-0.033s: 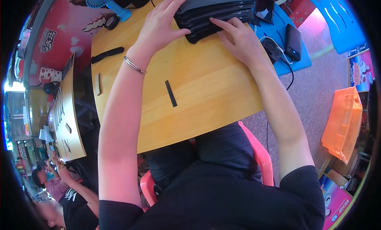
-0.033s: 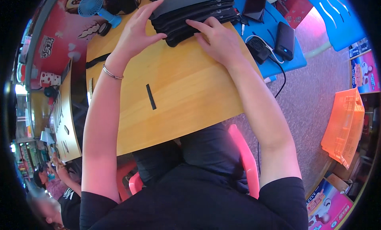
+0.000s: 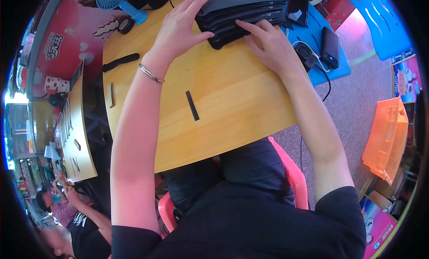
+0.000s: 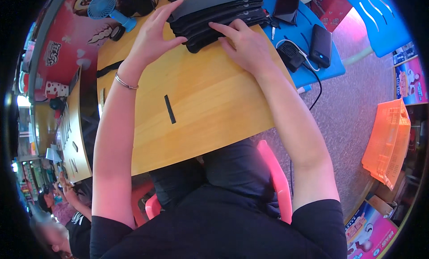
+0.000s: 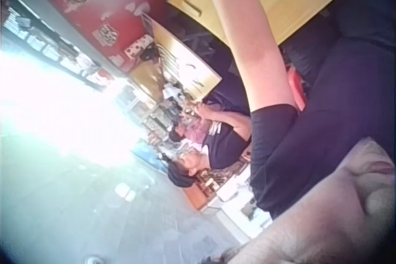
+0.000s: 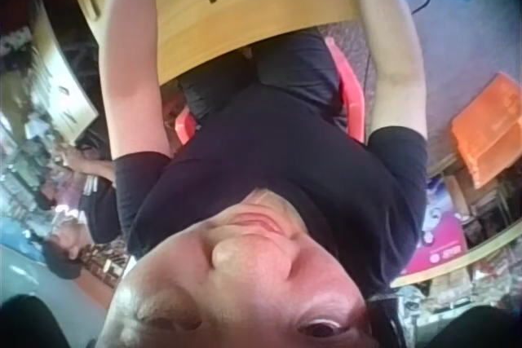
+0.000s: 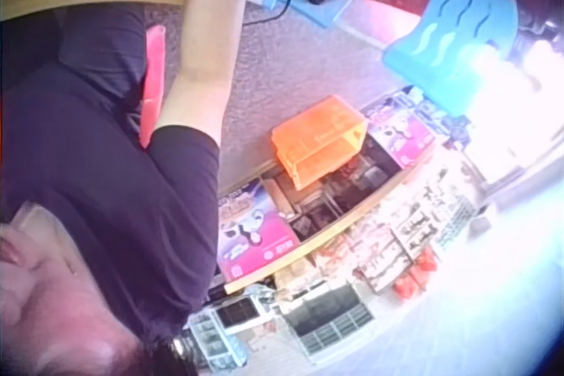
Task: The person turns storage wraps inside out by hand and stacks them on the table.
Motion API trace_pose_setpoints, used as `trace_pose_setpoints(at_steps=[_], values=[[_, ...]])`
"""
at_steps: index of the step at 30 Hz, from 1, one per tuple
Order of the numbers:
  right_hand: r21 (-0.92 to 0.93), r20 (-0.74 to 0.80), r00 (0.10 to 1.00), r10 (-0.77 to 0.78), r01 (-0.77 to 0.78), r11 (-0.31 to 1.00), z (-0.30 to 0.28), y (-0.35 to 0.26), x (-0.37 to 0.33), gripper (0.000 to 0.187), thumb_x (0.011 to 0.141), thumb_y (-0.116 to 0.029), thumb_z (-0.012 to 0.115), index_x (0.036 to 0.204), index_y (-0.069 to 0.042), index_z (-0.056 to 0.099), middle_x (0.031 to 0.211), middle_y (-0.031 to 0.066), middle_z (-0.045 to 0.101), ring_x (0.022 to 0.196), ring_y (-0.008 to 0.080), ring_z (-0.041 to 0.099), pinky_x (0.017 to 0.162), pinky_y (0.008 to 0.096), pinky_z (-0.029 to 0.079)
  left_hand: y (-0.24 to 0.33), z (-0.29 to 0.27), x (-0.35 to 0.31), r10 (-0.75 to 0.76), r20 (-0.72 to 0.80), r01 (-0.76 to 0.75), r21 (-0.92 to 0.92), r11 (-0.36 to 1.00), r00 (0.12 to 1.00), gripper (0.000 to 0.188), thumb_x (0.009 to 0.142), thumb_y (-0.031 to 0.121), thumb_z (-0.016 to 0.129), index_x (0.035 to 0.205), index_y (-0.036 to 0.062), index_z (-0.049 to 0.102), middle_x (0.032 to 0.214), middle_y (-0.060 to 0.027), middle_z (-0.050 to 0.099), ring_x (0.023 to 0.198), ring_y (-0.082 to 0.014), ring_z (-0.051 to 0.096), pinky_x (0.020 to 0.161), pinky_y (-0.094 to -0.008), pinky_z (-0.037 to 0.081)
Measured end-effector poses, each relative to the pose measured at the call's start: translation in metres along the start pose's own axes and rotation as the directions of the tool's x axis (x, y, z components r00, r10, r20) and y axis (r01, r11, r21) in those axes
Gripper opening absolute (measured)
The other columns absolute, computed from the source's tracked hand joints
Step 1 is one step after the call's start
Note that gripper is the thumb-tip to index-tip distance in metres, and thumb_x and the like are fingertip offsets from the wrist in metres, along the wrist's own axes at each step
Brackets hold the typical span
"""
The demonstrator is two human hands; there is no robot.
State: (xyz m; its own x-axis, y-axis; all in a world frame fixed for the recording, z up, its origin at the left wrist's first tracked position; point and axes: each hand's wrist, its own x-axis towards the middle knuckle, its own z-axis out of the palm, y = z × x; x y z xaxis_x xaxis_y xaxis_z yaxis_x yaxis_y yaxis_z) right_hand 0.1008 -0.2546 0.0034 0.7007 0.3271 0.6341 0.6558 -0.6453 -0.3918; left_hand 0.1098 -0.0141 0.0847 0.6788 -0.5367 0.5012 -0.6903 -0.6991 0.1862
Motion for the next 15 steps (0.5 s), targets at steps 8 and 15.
trace_pose_setpoints(at_steps=[8,15], values=[[0.007,-0.011,1.0,0.003,-0.003,1.0,0.0,0.0,0.001,0.039,0.086,-0.017,0.064,0.123,-0.027,0.063,0.087,0.0051,0.056,0.072,0.0241,0.063,0.064,0.0354,0.052,-0.01,0.003,-0.001,0.001,-0.02,0.001,0.089,0.996,1.0,0.07,0.072,0.013,0.078,0.136,0.0135,0.05,0.13,-0.0121,0.056,0.12,-0.0312,0.053,0.102,-0.0387,0.043],[0.059,-0.02,0.999,0.03,-0.028,0.998,0.002,0.001,-0.001,0.033,0.086,-0.017,0.064,0.118,-0.026,0.066,0.086,0.0048,0.056,0.071,0.0244,0.063,0.064,0.0357,0.052,-0.012,0.003,-0.001,0.005,-0.032,-0.002,0.086,0.996,0.999,0.065,0.071,0.013,0.078,0.131,0.0129,0.055,0.128,-0.0123,0.059,0.117,-0.0307,0.056,0.1,-0.0379,0.045]])
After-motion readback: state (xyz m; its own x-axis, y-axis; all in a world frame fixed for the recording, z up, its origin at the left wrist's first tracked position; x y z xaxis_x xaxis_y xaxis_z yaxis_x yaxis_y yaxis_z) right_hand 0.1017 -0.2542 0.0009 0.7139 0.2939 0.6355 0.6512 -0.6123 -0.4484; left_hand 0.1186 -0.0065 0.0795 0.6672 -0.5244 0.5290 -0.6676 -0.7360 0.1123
